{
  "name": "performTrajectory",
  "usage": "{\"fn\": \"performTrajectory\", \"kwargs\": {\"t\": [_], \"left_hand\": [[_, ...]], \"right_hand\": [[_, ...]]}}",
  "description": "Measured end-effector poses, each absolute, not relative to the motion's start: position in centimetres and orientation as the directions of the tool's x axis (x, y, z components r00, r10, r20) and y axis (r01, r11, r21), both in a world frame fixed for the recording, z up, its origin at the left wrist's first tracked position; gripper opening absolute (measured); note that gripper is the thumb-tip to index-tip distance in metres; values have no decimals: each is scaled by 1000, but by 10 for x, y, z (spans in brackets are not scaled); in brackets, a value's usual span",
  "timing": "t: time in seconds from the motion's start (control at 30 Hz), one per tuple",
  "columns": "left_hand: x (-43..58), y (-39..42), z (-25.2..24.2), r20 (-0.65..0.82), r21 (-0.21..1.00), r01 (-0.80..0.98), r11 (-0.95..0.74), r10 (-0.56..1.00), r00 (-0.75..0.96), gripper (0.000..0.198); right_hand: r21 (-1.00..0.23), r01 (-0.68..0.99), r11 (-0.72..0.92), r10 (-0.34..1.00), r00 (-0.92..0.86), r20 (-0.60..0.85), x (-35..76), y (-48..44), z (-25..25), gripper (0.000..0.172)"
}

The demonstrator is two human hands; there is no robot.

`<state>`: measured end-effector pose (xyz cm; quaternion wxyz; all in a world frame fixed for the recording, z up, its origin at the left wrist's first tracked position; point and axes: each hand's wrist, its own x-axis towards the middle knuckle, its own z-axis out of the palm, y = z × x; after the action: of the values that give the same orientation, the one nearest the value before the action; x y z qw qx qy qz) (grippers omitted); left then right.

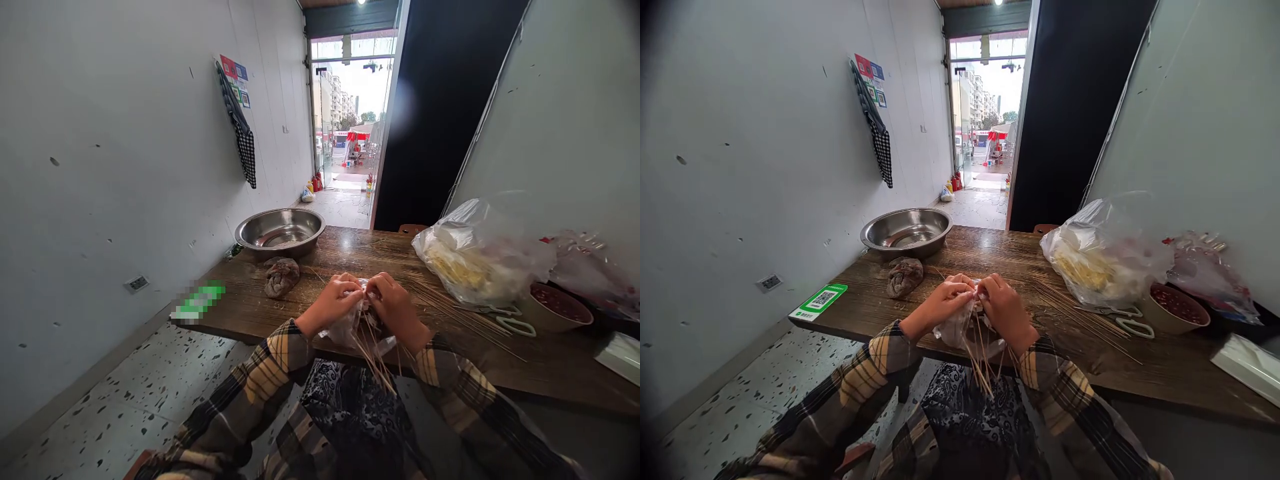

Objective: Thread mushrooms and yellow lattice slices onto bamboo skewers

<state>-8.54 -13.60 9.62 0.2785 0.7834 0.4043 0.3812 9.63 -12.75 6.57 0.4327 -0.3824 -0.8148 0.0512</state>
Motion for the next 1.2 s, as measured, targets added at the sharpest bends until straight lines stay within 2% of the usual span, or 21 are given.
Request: {"fn": "performTrajectory", "kwargs": {"t": [0.17,0.27,0.33,0.4,0.5,0.57,0.6,0.77,0.9,1.0,1.07,1.13,1.2], "left_hand": [[-86,-132,96,273,846,367,-387,906,324,46],[-81,-127,96,280,845,366,-389,906,317,44],[-76,-126,97,336,804,400,-440,891,304,36],[-72,-128,100,435,691,520,-502,863,256,30],[-70,-135,105,590,359,756,-547,761,270,30],[-71,-139,107,632,151,827,-541,696,340,29],[-72,-141,107,638,84,841,-534,678,366,28],[-86,-144,93,650,-66,873,-484,643,406,23],[-97,-148,73,652,-155,863,-481,606,455,21],[-102,-150,63,644,-155,860,-486,611,461,24],[-104,-153,61,651,-67,863,-500,633,418,28],[-104,-157,66,662,130,844,-521,679,318,32],[-101,-162,76,626,383,739,-555,744,234,36]], "right_hand": [[-398,571,718,609,-239,756,92,-126,58,7],[-380,548,746,572,-234,786,92,-127,59,8],[-352,560,750,544,-220,810,93,-127,62,8],[-311,613,726,527,-205,825,95,-128,66,11],[-269,678,684,550,-237,801,98,-132,71,19],[-293,662,690,584,-269,766,101,-136,74,23],[-326,641,695,605,-275,748,103,-138,75,24],[-554,548,627,764,-290,577,119,-158,62,27],[-664,543,514,856,-275,438,129,-174,39,26],[-699,550,458,888,-249,387,135,-181,27,27],[-703,553,447,894,-254,369,137,-182,24,28],[-691,566,449,893,-263,365,139,-183,24,28],[-661,595,457,888,-267,373,138,-182,28,27]]}}
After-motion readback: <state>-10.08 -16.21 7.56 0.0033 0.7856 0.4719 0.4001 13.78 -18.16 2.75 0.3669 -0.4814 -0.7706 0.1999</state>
